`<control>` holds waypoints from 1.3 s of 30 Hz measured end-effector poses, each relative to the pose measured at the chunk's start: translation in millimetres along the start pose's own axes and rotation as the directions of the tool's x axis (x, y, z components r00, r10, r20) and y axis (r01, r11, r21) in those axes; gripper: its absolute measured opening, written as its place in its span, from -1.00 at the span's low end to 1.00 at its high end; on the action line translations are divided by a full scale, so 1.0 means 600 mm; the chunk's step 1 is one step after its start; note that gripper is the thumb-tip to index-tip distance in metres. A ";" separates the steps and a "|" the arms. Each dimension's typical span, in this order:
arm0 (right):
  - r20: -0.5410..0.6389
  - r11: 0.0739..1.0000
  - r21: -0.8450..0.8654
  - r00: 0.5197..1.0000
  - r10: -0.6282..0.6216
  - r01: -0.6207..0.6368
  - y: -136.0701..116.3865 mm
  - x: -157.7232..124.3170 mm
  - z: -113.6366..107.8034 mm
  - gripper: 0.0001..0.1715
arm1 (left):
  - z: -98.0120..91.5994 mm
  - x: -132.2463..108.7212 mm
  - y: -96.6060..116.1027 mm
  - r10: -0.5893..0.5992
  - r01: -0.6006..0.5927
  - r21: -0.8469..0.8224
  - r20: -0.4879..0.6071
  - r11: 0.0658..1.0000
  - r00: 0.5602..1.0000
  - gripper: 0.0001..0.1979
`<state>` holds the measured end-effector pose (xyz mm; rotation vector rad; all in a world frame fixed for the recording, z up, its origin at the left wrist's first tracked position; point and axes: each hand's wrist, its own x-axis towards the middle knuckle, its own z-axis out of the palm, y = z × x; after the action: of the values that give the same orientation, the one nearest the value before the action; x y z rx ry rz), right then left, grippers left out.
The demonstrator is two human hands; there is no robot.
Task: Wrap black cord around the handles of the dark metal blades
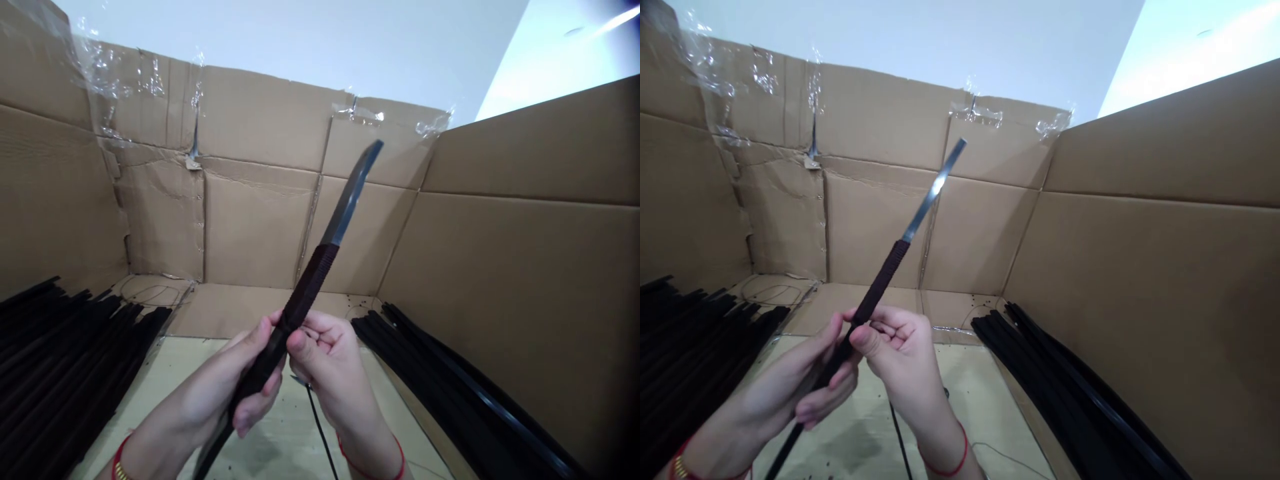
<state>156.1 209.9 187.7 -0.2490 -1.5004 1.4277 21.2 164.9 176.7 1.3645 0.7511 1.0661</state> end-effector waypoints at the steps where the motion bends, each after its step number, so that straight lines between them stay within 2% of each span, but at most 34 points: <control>1: -0.061 0.999 -0.016 0.998 -0.029 0.028 0.001 -0.001 0.002 -0.56 | 0.002 0.004 -0.004 0.065 -0.063 0.071 -0.027 0.996 0.998 -0.41; 2: -0.122 0.998 -0.036 0.991 -0.059 0.055 0.001 -0.001 0.003 -0.58 | 0.003 0.007 -0.007 0.156 -0.135 0.180 -0.105 0.974 0.982 -0.44; 4: -0.179 0.994 -0.069 0.979 -0.100 0.089 0.000 -0.002 0.004 -0.60 | 0.005 0.011 -0.008 0.319 -0.199 0.371 -0.298 0.907 0.900 -0.50; 5: -0.151 0.993 -0.077 0.983 -0.102 0.091 -0.002 -0.004 0.004 -0.61 | 0.006 0.011 -0.007 0.324 -0.183 0.374 -0.359 0.909 0.875 -0.49; 6: -0.099 0.993 -0.082 0.991 -0.095 0.087 -0.004 -0.005 0.004 -0.62 | 0.005 0.009 -0.005 0.256 -0.146 0.297 -0.377 0.944 0.890 -0.46; 7: -0.045 0.993 -0.087 0.995 -0.085 0.081 -0.007 -0.008 0.005 -0.65 | 0.005 0.008 -0.002 0.133 -0.082 0.162 -0.335 0.983 0.933 -0.43; 8: -0.011 0.992 -0.096 0.996 -0.085 0.083 -0.010 -0.010 0.006 -0.68 | 0.004 0.006 0.001 -0.009 0.013 0.016 -0.228 1.000 0.974 -0.40; 9: -0.005 0.990 -0.109 0.995 -0.095 0.094 -0.011 -0.011 0.008 -0.70 | 0.003 0.005 0.003 -0.112 0.103 -0.086 -0.111 0.991 0.987 -0.37; 10: -0.031 0.986 -0.122 0.992 -0.119 0.115 -0.012 -0.012 0.010 -0.69 | 0.002 0.004 0.005 -0.152 0.146 -0.122 -0.045 0.982 0.987 -0.35; 11: -0.084 0.981 -0.135 0.985 -0.153 0.141 -0.012 -0.011 0.013 -0.66 | 0.002 0.003 0.006 -0.124 0.118 -0.096 -0.053 0.988 0.991 -0.35; 12: -0.143 0.975 -0.148 0.972 -0.189 0.167 -0.011 -0.010 0.014 -0.62 | 0.002 0.003 0.007 -0.036 0.034 -0.012 -0.124 0.999 0.992 -0.37; 13: -0.191 0.970 -0.161 0.958 -0.213 0.184 -0.010 -0.007 0.015 -0.60 | 0.002 0.003 0.008 0.093 -0.068 0.114 -0.225 0.991 0.970 -0.41; 14: -0.219 0.968 -0.167 0.950 -0.223 0.189 -0.009 -0.005 0.015 -0.60 | 0.003 0.002 0.008 0.214 -0.141 0.239 -0.313 0.961 0.926 -0.45; 15: -0.218 0.972 -0.154 0.953 -0.210 0.179 -0.008 -0.003 0.014 -0.62 | 0.003 0.001 0.009 0.278 -0.164 0.316 -0.360 0.934 0.890 -0.49; 16: -0.185 0.981 -0.116 0.968 -0.172 0.152 -0.007 -0.002 0.012 -0.66 | 0.004 0.000 0.009 0.266 -0.147 0.317 -0.375 0.937 0.888 -0.52; 17: -0.125 0.991 -0.065 0.985 -0.121 0.113 -0.007 -0.002 0.010 -0.70 | 0.004 0.000 0.008 0.191 -0.104 0.246 -0.361 0.964 0.913 -0.54; 19: -0.012 0.999 0.031 0.999 -0.032 0.033 -0.007 -0.005 0.006 -0.65 | 0.004 0.003 0.004 -0.051 0.050 -0.012 -0.193 0.999 0.980 -0.55; 20: -0.003 0.999 0.051 1.000 -0.012 0.012 -0.006 -0.007 0.005 -0.61 | 0.005 0.007 0.001 -0.134 0.125 -0.110 -0.078 0.986 0.988 -0.54; 21: -0.035 0.999 0.043 0.999 -0.007 0.008 -0.005 -0.009 0.004 -0.58 | 0.006 0.012 -0.004 -0.165 0.163 -0.138 -0.005 0.977 0.986 -0.53; 22: -0.100 1.000 0.017 0.995 -0.015 0.017 -0.003 -0.009 0.005 -0.57 | 0.007 0.017 -0.008 -0.151 0.151 -0.100 0.009 0.983 0.989 -0.51; 24: -0.242 0.998 -0.050 0.969 -0.052 0.041 0.000 -0.008 0.006 -0.57 | 0.009 0.025 -0.014 0.039 -0.003 0.183 -0.193 0.983 0.981 -0.50; 26: -0.315 0.994 -0.094 0.945 -0.088 0.062 0.000 -0.005 0.006 -0.54 | 0.008 0.026 -0.014 0.310 -0.091 0.497 -0.378 0.863 0.873 -0.52; 27: -0.311 0.993 -0.097 0.945 -0.097 0.070 -0.002 -0.004 0.005 -0.52 | 0.007 0.023 -0.012 0.371 -0.095 0.564 -0.398 0.820 0.839 -0.53; 28: -0.280 0.994 -0.086 0.956 -0.088 0.066 -0.005 -0.003 0.004 -0.51 | 0.005 0.019 -0.009 0.358 -0.093 0.555 -0.390 0.826 0.848 -0.52; 30: -0.175 0.997 -0.059 0.983 -0.049 0.039 -0.011 -0.004 0.001 -0.55 | 0.001 0.010 -0.002 0.148 -0.036 0.373 -0.277 0.927 0.949 -0.47; 31: -0.147 0.997 -0.061 0.988 -0.045 0.036 -0.014 -0.005 0.000 -0.58 | 0.001 0.007 -0.001 0.030 0.024 0.268 -0.195 0.963 0.980 -0.43; 32: -0.148 0.996 -0.077 0.988 -0.055 0.044 -0.015 -0.006 0.000 -0.61 | 0.003 0.005 0.000 -0.033 0.065 0.212 -0.152 0.975 0.988 -0.40; 33: -0.181 0.993 -0.103 0.980 -0.080 0.061 -0.016 -0.006 0.001 -0.63 | 0.006 0.003 -0.001 -0.036 0.075 0.230 -0.169 0.970 0.985 -0.39; 34: -0.236 0.988 -0.131 0.965 -0.112 0.083 -0.015 -0.006 0.002 -0.65 | 0.011 0.003 -0.002 0.026 0.053 0.319 -0.237 0.946 0.971 -0.40; 35: -0.293 0.983 -0.150 0.945 -0.144 0.103 -0.014 -0.006 0.004 -0.65 | 0.016 0.002 -0.004 0.144 0.019 0.449 -0.326 0.893 0.934 -0.43; 36: -0.332 0.981 -0.157 0.930 -0.158 0.111 -0.013 -0.005 0.005 -0.64 | 0.021 0.002 -0.004 0.277 -0.001 0.576 -0.391 0.817 0.878 -0.48; 37: -0.337 0.983 -0.146 0.929 -0.152 0.108 -0.012 -0.005 0.006 -0.62 | 0.025 0.001 -0.004 0.350 -0.007 0.637 -0.414 0.771 0.840 -0.51; 38: -0.307 0.988 -0.119 0.943 -0.126 0.093 -0.012 -0.004 0.006 -0.59 | 0.026 0.000 -0.003 0.331 -0.002 0.624 -0.413 0.782 0.848 -0.52; 39: -0.254 0.994 -0.085 0.963 -0.088 0.068 -0.012 -0.004 0.006 -0.56 | 0.026 -0.001 -0.001 0.225 0.016 0.531 -0.385 0.847 0.895 -0.50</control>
<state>157.8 204.0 193.1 -0.4027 -1.3367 1.2262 35.1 158.2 177.8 1.6587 1.3925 1.3408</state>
